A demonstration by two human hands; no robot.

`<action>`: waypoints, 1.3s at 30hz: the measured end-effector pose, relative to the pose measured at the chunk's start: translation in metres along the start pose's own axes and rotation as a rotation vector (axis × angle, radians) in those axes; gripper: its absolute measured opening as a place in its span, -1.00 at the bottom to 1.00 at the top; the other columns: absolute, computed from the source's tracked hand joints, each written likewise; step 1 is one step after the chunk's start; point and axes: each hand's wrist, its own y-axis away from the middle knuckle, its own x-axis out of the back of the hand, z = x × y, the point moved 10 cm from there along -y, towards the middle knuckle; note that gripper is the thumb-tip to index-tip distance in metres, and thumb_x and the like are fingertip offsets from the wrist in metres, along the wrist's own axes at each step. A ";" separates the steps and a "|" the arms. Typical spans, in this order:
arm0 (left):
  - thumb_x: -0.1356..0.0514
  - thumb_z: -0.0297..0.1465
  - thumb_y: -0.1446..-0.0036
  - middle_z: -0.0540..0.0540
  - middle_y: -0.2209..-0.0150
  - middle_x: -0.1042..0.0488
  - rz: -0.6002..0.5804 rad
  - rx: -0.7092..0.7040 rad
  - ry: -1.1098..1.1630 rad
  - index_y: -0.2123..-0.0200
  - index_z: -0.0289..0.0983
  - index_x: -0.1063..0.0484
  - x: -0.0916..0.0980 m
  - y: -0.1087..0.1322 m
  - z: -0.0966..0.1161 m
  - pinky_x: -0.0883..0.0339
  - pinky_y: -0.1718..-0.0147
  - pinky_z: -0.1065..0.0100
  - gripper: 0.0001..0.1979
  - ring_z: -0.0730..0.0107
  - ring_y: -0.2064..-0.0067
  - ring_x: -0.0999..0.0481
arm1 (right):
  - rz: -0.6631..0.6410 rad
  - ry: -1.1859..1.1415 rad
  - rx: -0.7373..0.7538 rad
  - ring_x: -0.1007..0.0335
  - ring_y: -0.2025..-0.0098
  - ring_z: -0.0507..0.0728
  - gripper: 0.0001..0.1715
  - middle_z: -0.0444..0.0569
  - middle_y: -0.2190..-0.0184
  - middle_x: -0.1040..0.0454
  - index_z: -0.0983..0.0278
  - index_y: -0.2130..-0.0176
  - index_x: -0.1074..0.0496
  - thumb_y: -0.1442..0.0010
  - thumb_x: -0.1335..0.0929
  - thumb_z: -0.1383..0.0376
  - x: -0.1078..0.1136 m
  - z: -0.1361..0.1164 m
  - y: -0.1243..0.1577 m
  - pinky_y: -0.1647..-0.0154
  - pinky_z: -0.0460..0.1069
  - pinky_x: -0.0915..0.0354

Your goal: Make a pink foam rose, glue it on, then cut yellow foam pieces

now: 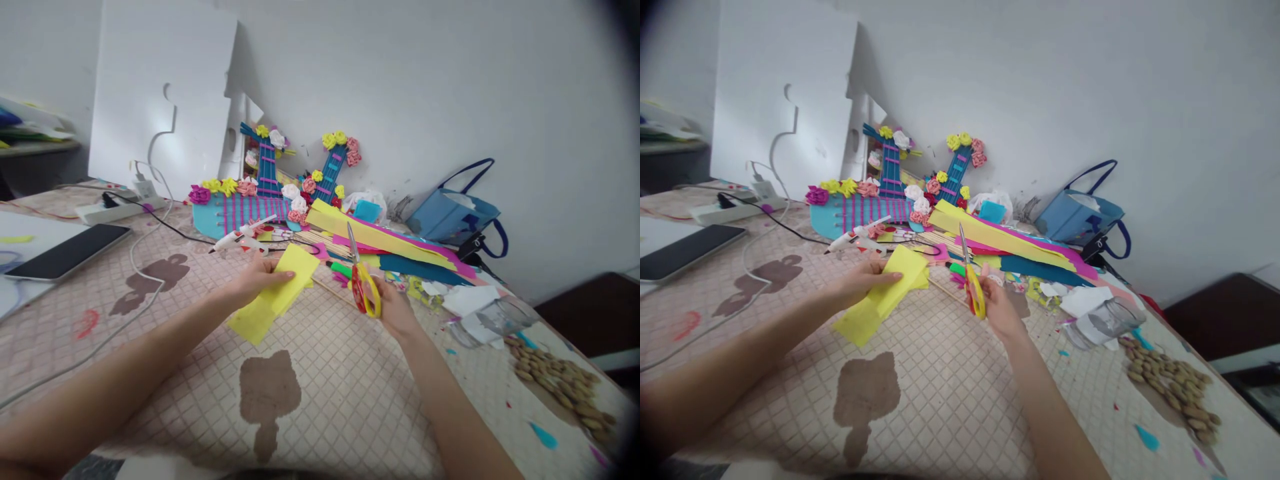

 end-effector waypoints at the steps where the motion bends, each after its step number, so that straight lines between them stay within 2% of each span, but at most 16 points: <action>1: -0.33 -0.22 0.10 -0.09 0.47 -0.51 -0.002 -0.002 0.045 0.33 -0.34 -0.47 0.001 -0.001 0.001 -0.28 0.56 0.46 -0.67 0.45 0.53 -0.45 | -0.059 -0.130 -0.006 -0.26 0.49 0.05 -0.57 -0.09 0.44 -0.38 0.22 0.22 -0.34 -0.04 -0.36 -0.03 -0.013 -0.003 0.003 0.50 -0.04 -0.18; 4: -0.35 -0.30 0.12 -0.12 0.43 -0.54 -0.005 0.012 0.161 0.36 -0.36 -0.47 0.005 -0.005 0.000 -0.34 0.51 0.45 -0.72 0.41 0.48 -0.49 | -0.251 -0.384 -0.073 -0.16 0.53 0.01 -0.51 -0.10 0.44 -0.32 0.21 0.24 -0.34 -0.01 -0.35 -0.10 -0.054 -0.006 0.015 0.55 -0.07 -0.13; 7: -0.35 -0.33 0.11 -0.16 0.42 -0.56 -0.011 0.036 0.233 0.35 -0.37 -0.47 0.008 -0.007 -0.002 -0.39 0.48 0.43 -0.73 0.37 0.45 -0.52 | -0.376 -0.555 -0.152 0.00 0.59 -0.04 -0.45 -0.14 0.49 -0.22 0.22 0.32 -0.33 0.01 -0.32 -0.18 -0.087 -0.002 0.027 0.61 -0.10 -0.04; 9: -0.35 -0.34 0.10 -0.18 0.39 -0.57 -0.007 0.037 0.257 0.32 -0.38 -0.46 0.011 -0.007 -0.002 -0.41 0.45 0.40 -0.72 0.34 0.43 -0.54 | -0.428 -0.625 -0.191 0.04 0.61 -0.05 -0.43 -0.15 0.50 -0.19 0.24 0.37 -0.31 0.01 -0.30 -0.20 -0.102 0.000 0.034 0.62 -0.11 -0.01; 12: -0.35 -0.36 0.10 -0.21 0.35 -0.57 0.037 0.028 0.258 0.25 -0.40 -0.45 0.017 -0.007 0.000 -0.43 0.42 0.39 -0.67 0.32 0.40 -0.55 | -0.488 -0.697 -0.238 -0.01 0.58 -0.04 -0.39 -0.13 0.48 -0.23 0.24 0.36 -0.30 0.03 -0.29 -0.24 -0.116 -0.004 0.045 0.57 -0.10 -0.06; 18: -0.38 -0.34 0.14 -0.19 0.23 -0.55 0.127 -0.098 0.209 -0.05 -0.30 -0.28 0.030 -0.008 0.009 -0.45 0.39 0.36 -0.36 0.25 0.31 -0.57 | -0.625 -0.745 -0.290 -0.14 0.50 0.04 -0.21 -0.08 0.46 -0.28 0.26 0.23 -0.30 0.05 -0.17 -0.34 -0.129 -0.012 0.059 0.43 0.00 -0.20; 21: -0.39 -0.34 0.17 -0.10 0.32 -0.54 0.215 -0.138 0.197 -0.10 -0.26 -0.20 0.041 -0.007 0.013 -0.44 0.44 0.40 -0.26 0.32 0.38 -0.56 | -0.673 -0.774 -0.311 -0.12 0.53 0.03 -0.18 -0.11 0.51 -0.25 0.28 0.23 -0.32 0.02 -0.12 -0.35 -0.134 -0.007 0.061 0.44 0.01 -0.20; 24: -0.39 -0.34 0.17 -0.02 0.39 -0.52 0.208 -0.183 0.192 -0.13 -0.20 -0.12 0.042 -0.004 0.021 -0.40 0.50 0.45 -0.21 0.37 0.44 -0.54 | -0.698 -0.813 -0.321 -0.09 0.56 0.01 -0.18 -0.14 0.53 -0.22 0.29 0.23 -0.33 0.00 -0.10 -0.34 -0.138 -0.005 0.062 0.46 -0.01 -0.20; 26: -0.38 -0.34 0.15 -0.02 0.36 -0.52 0.167 -0.207 0.203 -0.13 -0.17 -0.09 0.040 -0.004 0.026 -0.40 0.49 0.44 -0.22 0.38 0.42 -0.54 | -0.710 -0.833 -0.329 -0.09 0.56 0.01 -0.18 -0.13 0.53 -0.22 0.29 0.24 -0.33 -0.01 -0.10 -0.34 -0.139 -0.006 0.063 0.47 -0.01 -0.19; 29: -0.38 -0.36 0.14 -0.01 0.34 -0.52 0.120 -0.226 0.226 -0.04 -0.16 -0.16 0.038 -0.004 0.028 -0.41 0.46 0.42 -0.33 0.40 0.42 -0.54 | -0.736 -0.844 -0.338 -0.09 0.57 0.00 -0.18 -0.13 0.52 -0.23 0.29 0.25 -0.34 -0.02 -0.08 -0.33 -0.140 -0.007 0.065 0.47 -0.02 -0.19; 34: -0.40 -0.36 0.20 0.00 0.41 -0.51 0.154 -0.180 0.233 0.21 -0.27 -0.35 0.044 -0.009 0.019 -0.38 0.48 0.48 -0.56 0.44 0.45 -0.52 | -0.769 -0.855 -0.346 -0.09 0.58 -0.01 -0.18 -0.13 0.52 -0.24 0.30 0.25 -0.34 -0.03 -0.07 -0.33 -0.143 -0.008 0.068 0.48 -0.02 -0.20; 39: -0.41 -0.34 0.24 -0.04 0.41 -0.52 0.178 -0.146 0.192 0.29 -0.32 -0.42 0.047 -0.010 0.016 -0.35 0.49 0.51 -0.61 0.49 0.46 -0.49 | -0.776 -0.871 -0.339 -0.11 0.58 -0.01 -0.18 -0.12 0.52 -0.26 0.30 0.24 -0.34 -0.04 -0.07 -0.32 -0.144 -0.010 0.070 0.47 -0.01 -0.22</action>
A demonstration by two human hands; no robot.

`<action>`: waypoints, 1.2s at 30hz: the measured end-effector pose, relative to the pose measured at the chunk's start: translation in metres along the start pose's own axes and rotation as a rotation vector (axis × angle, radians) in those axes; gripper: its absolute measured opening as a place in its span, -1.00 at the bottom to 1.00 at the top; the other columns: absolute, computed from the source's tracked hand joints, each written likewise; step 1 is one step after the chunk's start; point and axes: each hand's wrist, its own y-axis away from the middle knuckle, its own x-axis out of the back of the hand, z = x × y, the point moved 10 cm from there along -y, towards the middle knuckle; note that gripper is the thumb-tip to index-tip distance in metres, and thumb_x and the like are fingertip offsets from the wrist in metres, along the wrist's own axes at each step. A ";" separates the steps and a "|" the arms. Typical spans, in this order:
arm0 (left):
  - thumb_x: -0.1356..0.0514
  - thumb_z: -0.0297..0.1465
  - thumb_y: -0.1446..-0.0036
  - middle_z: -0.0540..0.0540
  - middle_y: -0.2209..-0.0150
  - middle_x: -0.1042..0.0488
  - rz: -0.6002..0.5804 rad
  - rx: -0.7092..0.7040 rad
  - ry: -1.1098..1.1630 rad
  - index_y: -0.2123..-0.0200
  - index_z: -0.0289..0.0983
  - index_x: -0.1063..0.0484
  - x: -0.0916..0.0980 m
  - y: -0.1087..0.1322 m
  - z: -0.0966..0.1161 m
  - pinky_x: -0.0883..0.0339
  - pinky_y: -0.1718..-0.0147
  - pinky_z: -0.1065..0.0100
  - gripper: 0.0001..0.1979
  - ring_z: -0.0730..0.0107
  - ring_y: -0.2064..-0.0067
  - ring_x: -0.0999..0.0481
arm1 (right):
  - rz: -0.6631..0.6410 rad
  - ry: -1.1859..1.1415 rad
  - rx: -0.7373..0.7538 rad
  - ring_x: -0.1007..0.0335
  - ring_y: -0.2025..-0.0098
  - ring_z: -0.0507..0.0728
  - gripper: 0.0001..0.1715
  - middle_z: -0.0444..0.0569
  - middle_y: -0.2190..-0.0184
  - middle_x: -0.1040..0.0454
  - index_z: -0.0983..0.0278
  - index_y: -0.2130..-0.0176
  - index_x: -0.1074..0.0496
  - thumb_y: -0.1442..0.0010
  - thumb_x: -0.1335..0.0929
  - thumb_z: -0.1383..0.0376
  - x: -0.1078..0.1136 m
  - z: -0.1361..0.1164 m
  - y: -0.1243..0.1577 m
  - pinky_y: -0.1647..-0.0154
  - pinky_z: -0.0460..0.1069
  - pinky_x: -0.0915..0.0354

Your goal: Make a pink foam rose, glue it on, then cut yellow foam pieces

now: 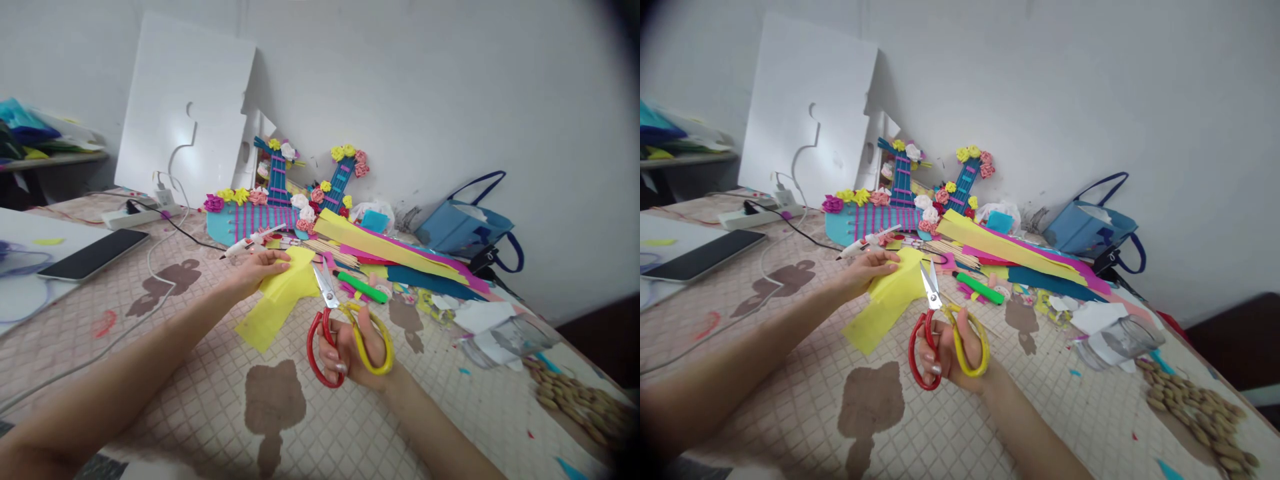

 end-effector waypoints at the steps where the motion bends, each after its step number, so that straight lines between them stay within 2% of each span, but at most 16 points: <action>1: -0.41 -0.33 0.24 -0.04 0.41 -0.52 0.001 -0.003 -0.006 0.29 -0.32 -0.43 0.000 0.000 0.000 -0.35 0.49 0.51 -0.61 0.49 0.46 -0.49 | 0.001 -0.001 0.001 -0.11 0.58 -0.01 -0.18 -0.12 0.52 -0.26 0.31 0.24 -0.34 -0.04 -0.08 -0.32 0.000 0.000 0.000 0.47 -0.01 -0.22; 16: -0.41 -0.36 0.23 0.01 0.44 -0.49 -0.042 0.015 0.031 0.30 -0.32 -0.41 -0.001 0.000 -0.002 -0.30 0.55 0.55 -0.62 0.55 0.50 -0.45 | -0.010 -0.040 -0.012 -0.16 0.57 0.01 -0.18 -0.10 0.51 -0.29 0.34 0.21 -0.33 -0.08 -0.05 -0.29 0.002 0.003 0.001 0.48 -0.01 -0.23; 22: -0.39 -0.40 0.16 0.06 0.49 -0.47 -0.106 -0.011 0.003 0.33 -0.31 -0.41 -0.006 0.002 0.005 -0.30 0.56 0.56 -0.70 0.58 0.51 -0.45 | -0.018 -0.046 -0.020 -0.15 0.58 0.00 -0.16 -0.10 0.51 -0.29 0.34 0.22 -0.33 -0.07 -0.04 -0.30 -0.001 0.004 0.002 0.48 -0.01 -0.22; 31: -0.38 -0.39 0.14 0.00 0.46 -0.48 -0.223 -0.088 -0.111 0.42 -0.36 -0.47 -0.013 0.006 0.021 -0.33 0.51 0.57 -0.79 0.58 0.47 -0.45 | -0.027 -0.022 -0.024 -0.14 0.58 0.01 -0.16 -0.10 0.52 -0.29 0.34 0.21 -0.31 -0.07 -0.02 -0.30 -0.005 0.004 0.001 0.50 -0.01 -0.22; 36: -0.37 -0.39 0.12 -0.01 0.45 -0.49 -0.273 -0.115 -0.210 0.41 -0.34 -0.51 -0.016 0.008 0.022 -0.30 0.47 0.59 -0.82 0.61 0.46 -0.41 | -0.025 0.000 -0.035 -0.14 0.59 -0.01 -0.17 -0.11 0.52 -0.28 0.33 0.21 -0.31 -0.07 -0.05 -0.31 -0.007 0.005 0.001 0.49 -0.02 -0.22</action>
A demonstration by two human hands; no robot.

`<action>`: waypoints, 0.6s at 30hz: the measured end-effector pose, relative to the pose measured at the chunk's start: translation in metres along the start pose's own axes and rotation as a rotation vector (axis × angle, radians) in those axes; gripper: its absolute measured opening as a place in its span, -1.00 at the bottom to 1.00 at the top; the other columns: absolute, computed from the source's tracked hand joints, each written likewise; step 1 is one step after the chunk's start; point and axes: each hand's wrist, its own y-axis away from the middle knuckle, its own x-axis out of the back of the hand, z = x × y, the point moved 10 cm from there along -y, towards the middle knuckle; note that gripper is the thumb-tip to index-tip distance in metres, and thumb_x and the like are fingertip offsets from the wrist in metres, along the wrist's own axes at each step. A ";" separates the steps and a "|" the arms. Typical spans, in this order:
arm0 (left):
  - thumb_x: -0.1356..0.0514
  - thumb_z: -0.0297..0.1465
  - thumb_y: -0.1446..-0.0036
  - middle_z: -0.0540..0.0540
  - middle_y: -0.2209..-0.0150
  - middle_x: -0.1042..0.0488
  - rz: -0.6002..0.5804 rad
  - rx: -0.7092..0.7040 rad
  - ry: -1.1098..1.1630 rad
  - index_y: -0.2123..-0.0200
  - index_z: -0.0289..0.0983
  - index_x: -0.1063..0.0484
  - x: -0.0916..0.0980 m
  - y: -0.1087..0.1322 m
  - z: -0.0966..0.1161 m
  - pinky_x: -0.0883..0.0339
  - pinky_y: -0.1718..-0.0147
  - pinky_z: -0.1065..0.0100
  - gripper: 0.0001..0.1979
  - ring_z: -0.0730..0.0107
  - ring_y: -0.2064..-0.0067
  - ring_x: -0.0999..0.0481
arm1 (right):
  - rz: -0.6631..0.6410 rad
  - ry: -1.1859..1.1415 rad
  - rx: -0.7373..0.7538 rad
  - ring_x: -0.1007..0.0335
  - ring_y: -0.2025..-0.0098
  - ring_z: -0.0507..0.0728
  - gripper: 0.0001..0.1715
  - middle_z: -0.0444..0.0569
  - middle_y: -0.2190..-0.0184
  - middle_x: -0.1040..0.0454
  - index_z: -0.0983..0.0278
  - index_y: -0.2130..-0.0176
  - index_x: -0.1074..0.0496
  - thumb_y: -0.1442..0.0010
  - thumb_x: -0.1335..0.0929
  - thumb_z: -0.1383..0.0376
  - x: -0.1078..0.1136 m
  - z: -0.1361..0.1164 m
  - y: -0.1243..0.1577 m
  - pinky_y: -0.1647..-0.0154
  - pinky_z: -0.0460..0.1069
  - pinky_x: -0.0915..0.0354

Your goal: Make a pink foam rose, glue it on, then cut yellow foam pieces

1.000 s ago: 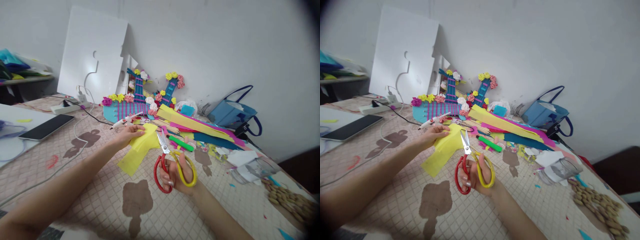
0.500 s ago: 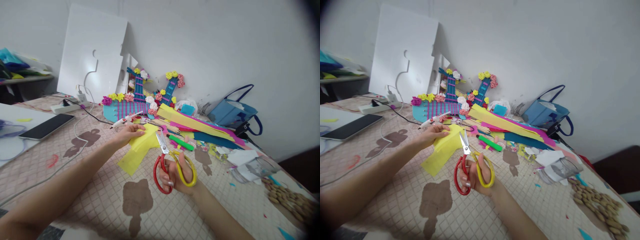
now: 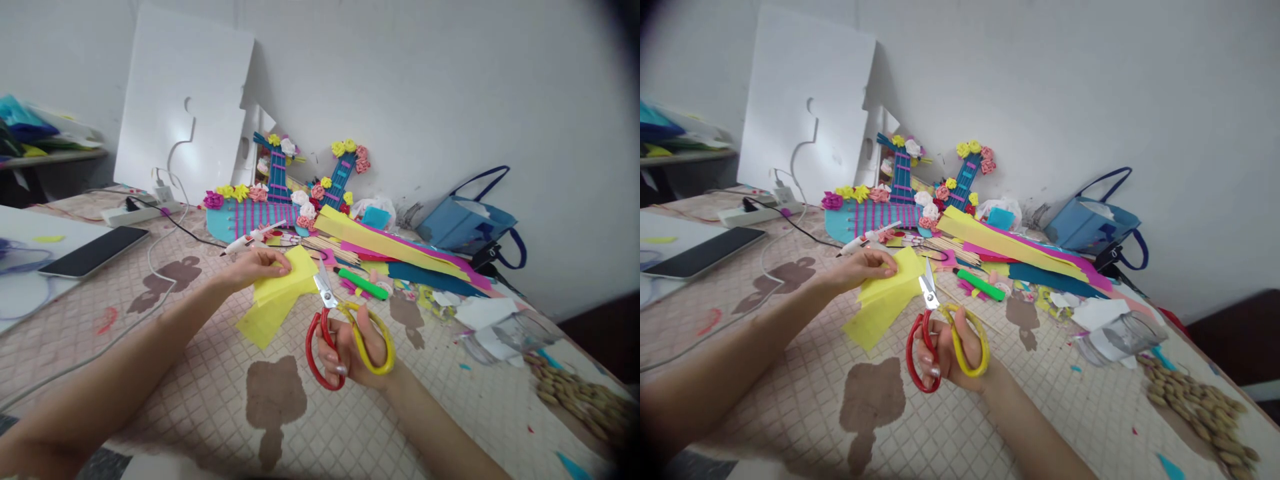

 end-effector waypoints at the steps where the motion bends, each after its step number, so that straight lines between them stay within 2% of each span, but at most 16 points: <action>1: -0.37 -0.39 0.12 -0.01 0.44 -0.50 -0.011 -0.002 -0.019 0.41 -0.33 -0.52 -0.001 0.000 0.000 -0.30 0.46 0.59 -0.83 0.61 0.45 -0.41 | 0.001 0.004 -0.001 -0.14 0.60 -0.01 -0.17 -0.12 0.52 -0.28 0.34 0.21 -0.31 -0.07 -0.06 -0.31 0.000 0.000 0.000 0.49 -0.02 -0.22; 8: -0.38 -0.37 0.13 -0.04 0.41 -0.52 -0.021 0.003 -0.074 0.39 -0.31 -0.54 0.002 -0.001 -0.003 -0.30 0.43 0.58 -0.80 0.59 0.42 -0.42 | 0.014 0.010 0.015 -0.13 0.62 -0.02 -0.23 -0.13 0.55 -0.28 0.33 0.25 -0.31 -0.06 -0.12 -0.29 0.000 -0.001 -0.001 0.55 -0.06 -0.21; 18: -0.39 -0.35 0.16 -0.06 0.40 -0.52 -0.008 0.026 -0.101 0.38 -0.31 -0.53 0.004 0.000 -0.004 -0.34 0.43 0.55 -0.78 0.55 0.42 -0.44 | 0.048 0.031 0.046 0.01 0.71 -0.08 -0.28 -0.23 0.63 -0.20 0.29 0.25 -0.29 -0.07 -0.14 -0.27 0.005 -0.003 -0.002 0.72 -0.15 -0.09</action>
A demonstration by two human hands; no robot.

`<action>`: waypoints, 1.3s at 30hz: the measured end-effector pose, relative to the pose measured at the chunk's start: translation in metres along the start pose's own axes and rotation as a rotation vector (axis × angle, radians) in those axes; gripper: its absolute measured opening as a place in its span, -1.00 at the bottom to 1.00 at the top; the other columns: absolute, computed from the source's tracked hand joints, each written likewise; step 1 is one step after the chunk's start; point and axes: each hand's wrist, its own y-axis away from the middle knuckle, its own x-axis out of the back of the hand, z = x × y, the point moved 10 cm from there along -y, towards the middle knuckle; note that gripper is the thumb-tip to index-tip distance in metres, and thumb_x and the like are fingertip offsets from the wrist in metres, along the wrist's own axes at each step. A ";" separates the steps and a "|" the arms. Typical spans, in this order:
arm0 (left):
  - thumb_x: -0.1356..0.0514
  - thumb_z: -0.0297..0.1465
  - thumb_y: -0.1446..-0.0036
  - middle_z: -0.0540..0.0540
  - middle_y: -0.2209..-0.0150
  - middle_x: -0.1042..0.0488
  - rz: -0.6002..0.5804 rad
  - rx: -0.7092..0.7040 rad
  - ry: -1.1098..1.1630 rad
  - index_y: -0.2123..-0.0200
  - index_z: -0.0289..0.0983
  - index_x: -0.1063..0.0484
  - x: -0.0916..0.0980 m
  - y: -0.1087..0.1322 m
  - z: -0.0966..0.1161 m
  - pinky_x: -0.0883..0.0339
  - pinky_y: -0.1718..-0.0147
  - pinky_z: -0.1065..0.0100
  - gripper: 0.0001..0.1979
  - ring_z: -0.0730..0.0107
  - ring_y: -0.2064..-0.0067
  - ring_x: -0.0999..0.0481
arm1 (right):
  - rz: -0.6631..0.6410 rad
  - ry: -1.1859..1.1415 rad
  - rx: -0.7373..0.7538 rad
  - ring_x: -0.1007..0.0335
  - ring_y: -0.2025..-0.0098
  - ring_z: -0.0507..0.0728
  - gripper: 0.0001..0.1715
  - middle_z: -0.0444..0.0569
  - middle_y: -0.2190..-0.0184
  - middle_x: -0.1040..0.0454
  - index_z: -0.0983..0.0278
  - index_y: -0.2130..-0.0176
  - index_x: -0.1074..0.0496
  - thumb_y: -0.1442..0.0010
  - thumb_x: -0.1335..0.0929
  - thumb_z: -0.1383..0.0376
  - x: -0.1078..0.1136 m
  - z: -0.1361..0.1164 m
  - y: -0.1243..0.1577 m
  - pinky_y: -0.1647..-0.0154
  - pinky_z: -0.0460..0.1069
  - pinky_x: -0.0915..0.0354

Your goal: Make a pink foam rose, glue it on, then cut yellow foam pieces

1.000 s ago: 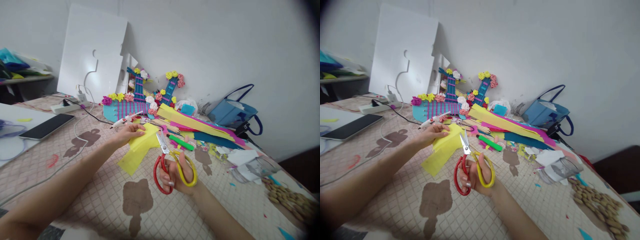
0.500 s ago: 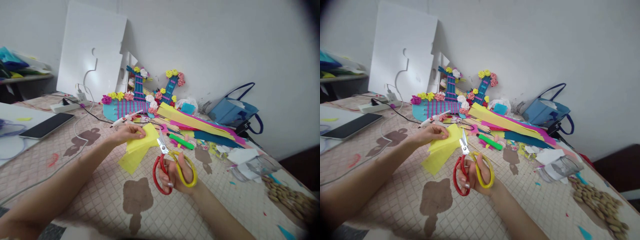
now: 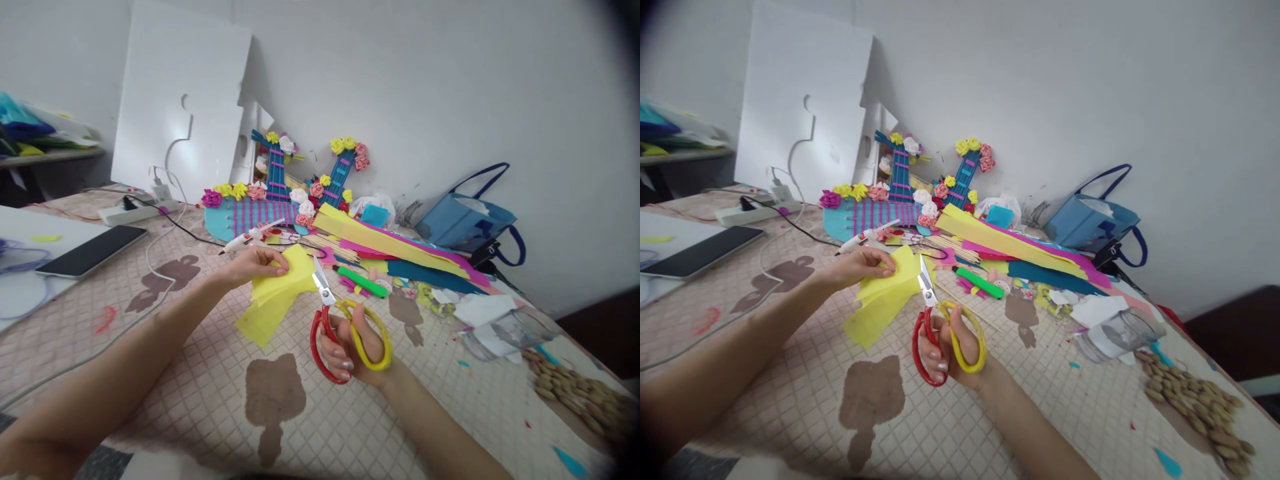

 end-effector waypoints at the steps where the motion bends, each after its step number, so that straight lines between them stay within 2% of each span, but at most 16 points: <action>1: -0.39 -0.36 0.16 -0.06 0.41 -0.52 0.000 -0.003 -0.001 0.39 -0.31 -0.53 0.000 0.000 0.001 -0.34 0.44 0.55 -0.78 0.55 0.42 -0.44 | -0.001 0.005 0.002 0.03 0.72 -0.09 -0.29 -0.24 0.64 -0.19 0.29 0.26 -0.30 -0.07 -0.15 -0.27 0.000 0.000 0.000 0.73 -0.16 -0.08; 8: -0.38 -0.36 0.14 -0.05 0.41 -0.53 -0.015 -0.020 -0.021 0.39 -0.30 -0.54 0.003 -0.001 0.002 -0.33 0.43 0.54 -0.80 0.55 0.43 -0.44 | -0.001 -0.004 0.028 0.08 0.76 -0.12 -0.31 -0.27 0.67 -0.18 0.31 0.26 -0.34 -0.10 -0.16 -0.23 0.011 0.003 -0.002 0.80 -0.19 -0.08; 13: -0.37 -0.35 0.13 -0.07 0.40 -0.53 -0.012 -0.069 -0.065 0.40 -0.31 -0.54 0.007 -0.002 0.004 -0.32 0.43 0.54 -0.81 0.55 0.42 -0.43 | -0.033 -0.013 0.052 0.12 0.79 -0.13 -0.37 -0.29 0.71 -0.17 0.31 0.28 -0.35 -0.11 -0.19 -0.19 0.011 0.004 -0.003 0.83 -0.20 -0.06; 18: -0.36 -0.34 0.11 -0.09 0.41 -0.52 -0.024 -0.080 -0.095 0.39 -0.34 -0.54 0.003 0.000 0.008 -0.32 0.43 0.54 -0.80 0.53 0.42 -0.43 | -0.009 0.003 -0.018 -0.10 0.69 -0.06 -0.24 -0.19 0.60 -0.27 0.30 0.25 -0.30 -0.09 -0.07 -0.28 0.004 0.006 0.001 0.68 -0.11 -0.26; 21: -0.37 -0.35 0.12 -0.08 0.41 -0.52 -0.040 -0.081 -0.131 0.40 -0.32 -0.54 -0.002 0.001 0.011 -0.32 0.42 0.54 -0.81 0.52 0.40 -0.44 | -0.020 0.004 -0.061 -0.15 0.65 -0.04 -0.20 -0.16 0.57 -0.28 0.30 0.21 -0.28 -0.06 -0.04 -0.31 -0.002 0.008 0.003 0.62 -0.06 -0.31; 26: -0.34 -0.32 0.08 -0.09 0.38 -0.52 -0.066 -0.072 -0.210 0.37 -0.31 -0.53 -0.009 0.003 0.010 -0.32 0.41 0.52 -0.79 0.49 0.37 -0.45 | -0.035 -0.010 -0.043 -0.12 0.66 -0.04 -0.18 -0.16 0.58 -0.27 0.30 0.21 -0.29 -0.06 -0.02 -0.32 -0.007 0.004 0.002 0.63 -0.07 -0.30; 30: -0.32 -0.31 0.05 -0.10 0.36 -0.52 -0.088 -0.115 -0.257 0.36 -0.32 -0.53 -0.013 0.004 0.013 -0.32 0.38 0.51 -0.80 0.47 0.34 -0.45 | -0.029 -0.010 -0.049 -0.11 0.66 -0.04 -0.15 -0.18 0.59 -0.25 0.30 0.21 -0.30 -0.04 -0.01 -0.34 -0.008 0.003 0.002 0.63 -0.08 -0.29; 39: -0.31 -0.32 0.02 -0.11 0.34 -0.52 -0.086 -0.136 -0.294 0.34 -0.31 -0.52 -0.011 0.003 0.013 -0.33 0.35 0.49 -0.80 0.46 0.32 -0.46 | -0.001 -0.024 -0.006 0.01 0.72 -0.06 -0.19 -0.21 0.64 -0.22 0.31 0.20 -0.30 -0.11 0.00 -0.29 -0.003 0.002 0.000 0.72 -0.11 -0.21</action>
